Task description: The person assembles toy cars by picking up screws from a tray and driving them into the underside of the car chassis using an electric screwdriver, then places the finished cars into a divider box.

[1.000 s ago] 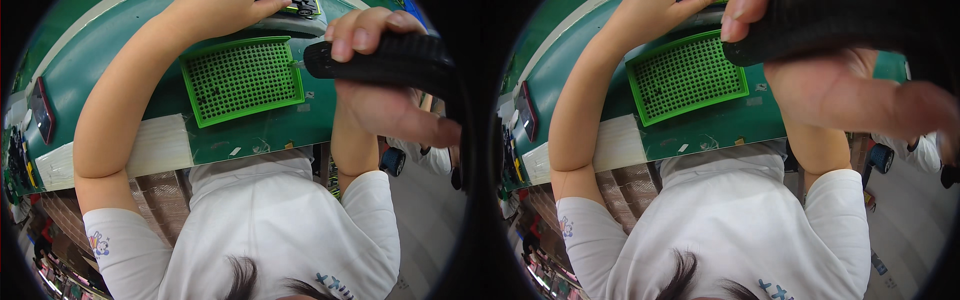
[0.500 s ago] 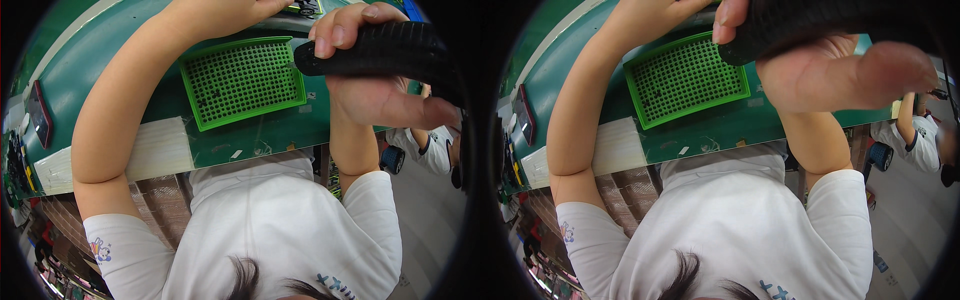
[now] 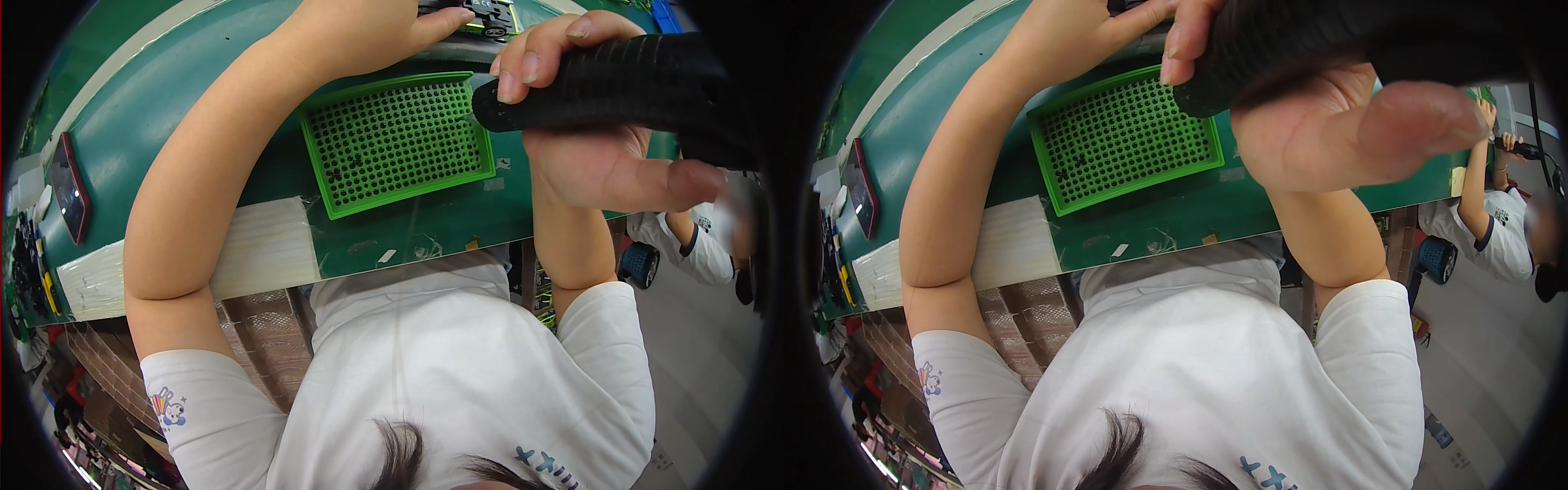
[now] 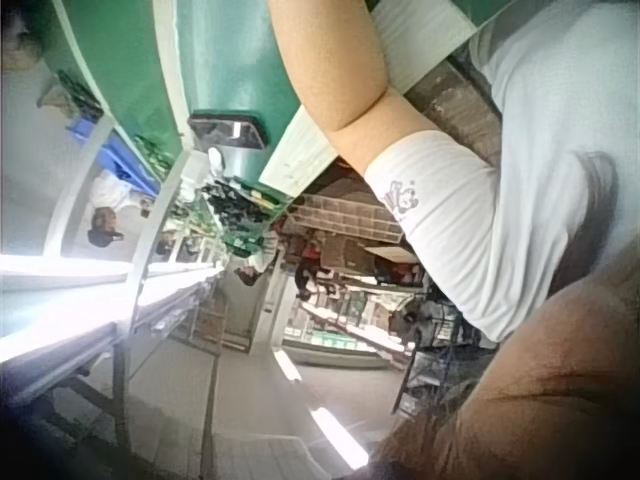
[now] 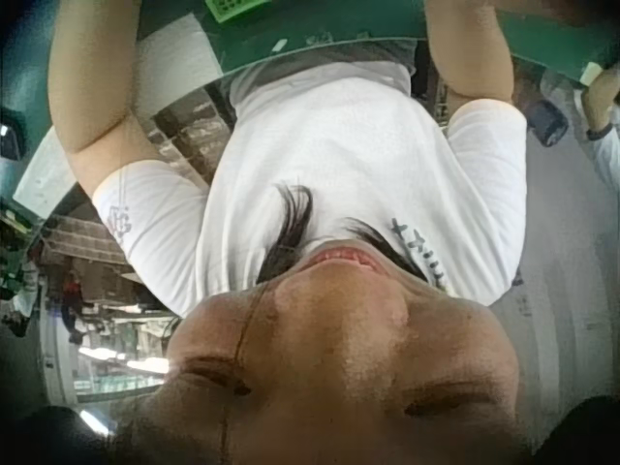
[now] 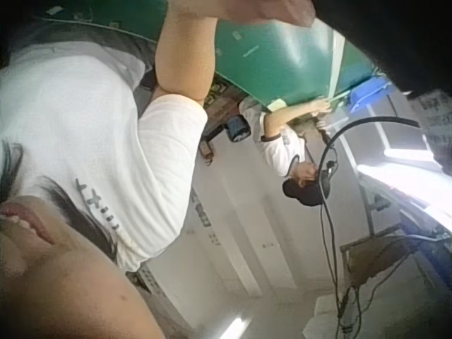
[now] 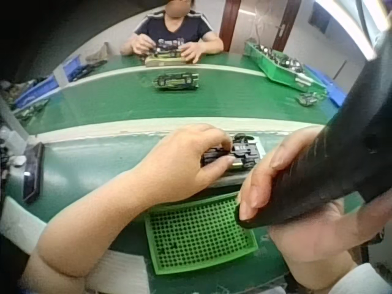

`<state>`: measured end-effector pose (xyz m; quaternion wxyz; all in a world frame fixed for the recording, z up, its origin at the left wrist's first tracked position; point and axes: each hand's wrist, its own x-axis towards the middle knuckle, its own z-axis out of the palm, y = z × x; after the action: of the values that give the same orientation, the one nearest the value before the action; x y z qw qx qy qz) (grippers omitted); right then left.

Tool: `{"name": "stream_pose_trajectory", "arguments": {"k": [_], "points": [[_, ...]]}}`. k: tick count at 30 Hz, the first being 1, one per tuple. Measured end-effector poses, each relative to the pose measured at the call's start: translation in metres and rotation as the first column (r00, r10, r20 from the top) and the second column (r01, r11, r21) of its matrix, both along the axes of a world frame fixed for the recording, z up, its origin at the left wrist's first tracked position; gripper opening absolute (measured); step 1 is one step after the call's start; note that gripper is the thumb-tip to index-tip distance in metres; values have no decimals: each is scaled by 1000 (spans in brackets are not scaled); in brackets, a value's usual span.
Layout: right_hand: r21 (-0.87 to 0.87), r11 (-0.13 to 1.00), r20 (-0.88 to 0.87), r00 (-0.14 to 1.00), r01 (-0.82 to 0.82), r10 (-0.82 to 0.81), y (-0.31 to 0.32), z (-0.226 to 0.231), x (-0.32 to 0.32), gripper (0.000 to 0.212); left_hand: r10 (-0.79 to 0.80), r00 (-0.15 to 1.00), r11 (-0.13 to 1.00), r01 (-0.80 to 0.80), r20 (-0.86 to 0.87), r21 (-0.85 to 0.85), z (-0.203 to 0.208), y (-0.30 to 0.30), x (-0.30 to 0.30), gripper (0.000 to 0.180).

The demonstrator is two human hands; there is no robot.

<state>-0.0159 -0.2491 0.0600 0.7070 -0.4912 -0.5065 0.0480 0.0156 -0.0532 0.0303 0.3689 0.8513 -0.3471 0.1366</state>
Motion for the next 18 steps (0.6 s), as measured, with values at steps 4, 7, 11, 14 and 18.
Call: {"name": "stream_pose_trajectory", "arguments": {"k": [4, 7, 11, 14, 18], "points": [[-39, 999, -6, 1000, 5, -5, -2, 0, 1, 116, -6, 1000, 1000, 7, 22, -13, -2, 1, 0, 23], [-49, 999, 10, 1000, -13, 14, -6, 1, 7, 118, -5, 999, 1000, 5, 33, -15, -2, 0, 1, 22], [-56, 994, 80, 992, -91, 95, -11, 2, 19, 117, -5, 1000, 999, 5, 16, -35, 1, -1, 1, 21], [-101, 993, 41, 997, -57, 62, -14, 21, 15, 116, -16, 1000, 999, 16, 18, -36, 5, -2, 1, 21], [-137, 990, 154, 988, 18, 3, -28, 44, 33, 116, 23, 1000, 1000, -23, 20, -7, -4, 1, 1, 25]]}}
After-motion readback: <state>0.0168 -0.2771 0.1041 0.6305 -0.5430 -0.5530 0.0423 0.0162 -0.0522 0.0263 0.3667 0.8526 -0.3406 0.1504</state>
